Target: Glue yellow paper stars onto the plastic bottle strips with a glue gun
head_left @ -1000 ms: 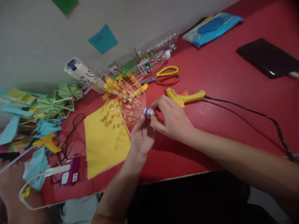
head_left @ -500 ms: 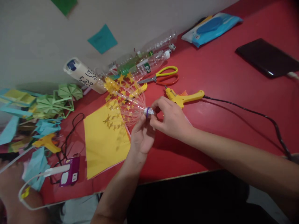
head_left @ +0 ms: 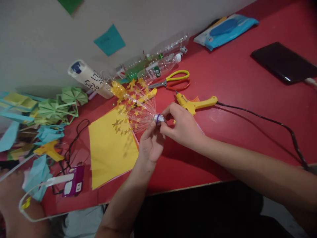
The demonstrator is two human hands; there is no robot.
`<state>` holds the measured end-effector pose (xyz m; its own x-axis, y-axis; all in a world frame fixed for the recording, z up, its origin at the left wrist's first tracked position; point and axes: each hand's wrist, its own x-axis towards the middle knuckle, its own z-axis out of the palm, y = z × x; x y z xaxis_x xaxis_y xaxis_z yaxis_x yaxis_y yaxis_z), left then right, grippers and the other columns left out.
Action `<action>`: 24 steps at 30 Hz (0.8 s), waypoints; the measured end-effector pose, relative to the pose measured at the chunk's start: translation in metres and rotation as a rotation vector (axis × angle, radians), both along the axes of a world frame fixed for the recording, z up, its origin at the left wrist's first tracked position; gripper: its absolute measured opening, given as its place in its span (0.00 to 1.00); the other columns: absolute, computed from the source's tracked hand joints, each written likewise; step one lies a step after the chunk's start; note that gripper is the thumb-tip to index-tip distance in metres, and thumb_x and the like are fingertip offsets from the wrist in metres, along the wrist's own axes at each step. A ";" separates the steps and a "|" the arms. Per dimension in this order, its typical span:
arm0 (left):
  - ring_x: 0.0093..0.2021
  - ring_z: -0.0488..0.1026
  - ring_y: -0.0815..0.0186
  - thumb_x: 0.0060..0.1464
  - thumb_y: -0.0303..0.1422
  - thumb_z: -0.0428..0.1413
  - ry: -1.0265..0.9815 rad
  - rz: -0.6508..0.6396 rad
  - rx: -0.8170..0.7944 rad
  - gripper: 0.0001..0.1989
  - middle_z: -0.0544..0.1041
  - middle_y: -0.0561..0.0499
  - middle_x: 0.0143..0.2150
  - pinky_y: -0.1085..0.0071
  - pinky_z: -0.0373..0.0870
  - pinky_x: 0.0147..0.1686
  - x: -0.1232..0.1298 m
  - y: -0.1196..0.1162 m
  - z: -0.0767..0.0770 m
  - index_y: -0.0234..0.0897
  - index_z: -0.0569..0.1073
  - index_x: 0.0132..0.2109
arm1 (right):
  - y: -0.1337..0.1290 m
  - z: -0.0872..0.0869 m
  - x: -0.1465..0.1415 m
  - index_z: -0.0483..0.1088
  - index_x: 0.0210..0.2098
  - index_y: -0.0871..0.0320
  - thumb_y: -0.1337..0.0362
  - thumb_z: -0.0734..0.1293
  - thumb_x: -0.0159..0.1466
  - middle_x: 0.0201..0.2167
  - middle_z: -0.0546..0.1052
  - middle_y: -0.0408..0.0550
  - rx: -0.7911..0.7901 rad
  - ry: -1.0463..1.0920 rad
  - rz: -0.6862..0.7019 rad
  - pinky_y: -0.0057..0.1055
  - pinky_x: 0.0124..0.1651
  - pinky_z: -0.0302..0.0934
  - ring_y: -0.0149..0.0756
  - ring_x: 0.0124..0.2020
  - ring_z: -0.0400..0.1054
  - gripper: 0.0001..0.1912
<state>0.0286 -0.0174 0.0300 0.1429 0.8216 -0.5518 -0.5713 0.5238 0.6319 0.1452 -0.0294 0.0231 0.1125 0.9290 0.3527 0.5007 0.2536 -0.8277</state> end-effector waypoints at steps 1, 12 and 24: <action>0.32 0.76 0.72 0.60 0.23 0.49 -0.002 -0.006 0.006 0.14 0.79 0.54 0.29 0.77 0.70 0.40 0.000 0.000 0.000 0.35 0.78 0.33 | 0.000 0.000 0.000 0.59 0.28 0.55 0.67 0.62 0.54 0.28 0.68 0.44 -0.016 0.011 0.006 0.32 0.36 0.58 0.34 0.31 0.63 0.04; 0.30 0.75 0.74 0.59 0.22 0.49 -0.051 -0.001 -0.006 0.14 0.78 0.54 0.28 0.76 0.70 0.43 0.003 0.001 0.001 0.34 0.77 0.31 | 0.001 0.001 -0.001 0.61 0.30 0.56 0.68 0.63 0.53 0.26 0.68 0.41 -0.095 0.134 0.000 0.30 0.32 0.57 0.30 0.27 0.62 0.05; 0.30 0.75 0.74 0.55 0.20 0.54 -0.035 0.002 0.065 0.10 0.79 0.54 0.29 0.79 0.69 0.37 0.004 -0.002 0.001 0.33 0.77 0.29 | -0.001 -0.001 -0.002 0.61 0.28 0.56 0.69 0.63 0.52 0.26 0.68 0.41 -0.030 0.154 0.003 0.29 0.32 0.58 0.30 0.27 0.62 0.05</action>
